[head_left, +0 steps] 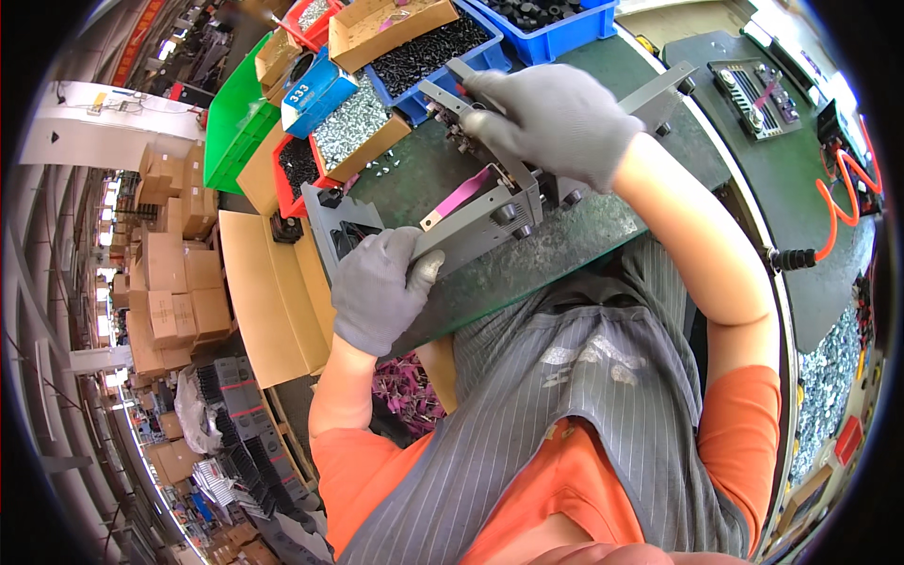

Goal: The recorder is assembling metal enclosures for what appear to be power supply units, using an electric screwdriver to fasten components.

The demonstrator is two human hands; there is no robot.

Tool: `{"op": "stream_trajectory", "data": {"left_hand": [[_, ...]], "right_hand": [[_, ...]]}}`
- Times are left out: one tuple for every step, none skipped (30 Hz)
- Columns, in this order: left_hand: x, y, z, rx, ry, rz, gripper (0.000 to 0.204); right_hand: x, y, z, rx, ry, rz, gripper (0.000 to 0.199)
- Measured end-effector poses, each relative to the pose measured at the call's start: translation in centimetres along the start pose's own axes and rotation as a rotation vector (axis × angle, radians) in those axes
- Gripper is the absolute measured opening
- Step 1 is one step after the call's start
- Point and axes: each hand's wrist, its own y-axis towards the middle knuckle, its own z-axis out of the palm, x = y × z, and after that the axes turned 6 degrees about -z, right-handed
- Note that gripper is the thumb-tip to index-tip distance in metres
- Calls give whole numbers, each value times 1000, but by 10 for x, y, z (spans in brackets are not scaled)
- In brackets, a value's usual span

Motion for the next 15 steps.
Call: {"op": "stream_trajectory", "data": {"left_hand": [[0,1,0,21,5,-22,33],[-1,1,0,31,8,-7,33],[-1,3,-1,66,0,-24,34],[-2,3,-1,85,3,-56,35],[-2,4,-1,104,7,-33,35],[-3,5,-1,75,19,-9,37],[-3,5,-1,57,38,-10,38],[-3,4,0,54,30,9,38],[-3,4,0,58,34,6,38],[-2,2,0,50,47,-15,37],[-2,1,0,62,38,-9,37],[-1,0,-1,79,49,-27,37],[0,0,-2,85,75,-56,36],[0,-1,-2,97,59,-40,36],[1,-1,-3,97,49,-29,35]], "right_hand": [[-7,-5,-2,-143,53,-37,34],[-12,-8,-2,-133,14,-55,33],[-15,-7,0,-135,20,-48,33],[-15,-4,5,-141,-30,-201,35],[-15,-1,10,-110,-90,-345,37],[-12,2,17,-118,-163,-345,36],[-12,5,22,-96,-166,-396,35],[-12,6,26,-86,-165,-396,36],[-11,7,31,-75,-165,-398,37],[-11,7,34,-73,-159,-404,37],[-9,6,37,-145,-169,-400,38],[-8,5,40,-216,-178,-393,38],[-6,5,42,-214,-174,-394,38],[-3,5,44,-266,-176,-375,39],[-1,5,46,-315,-180,-357,39]]}}
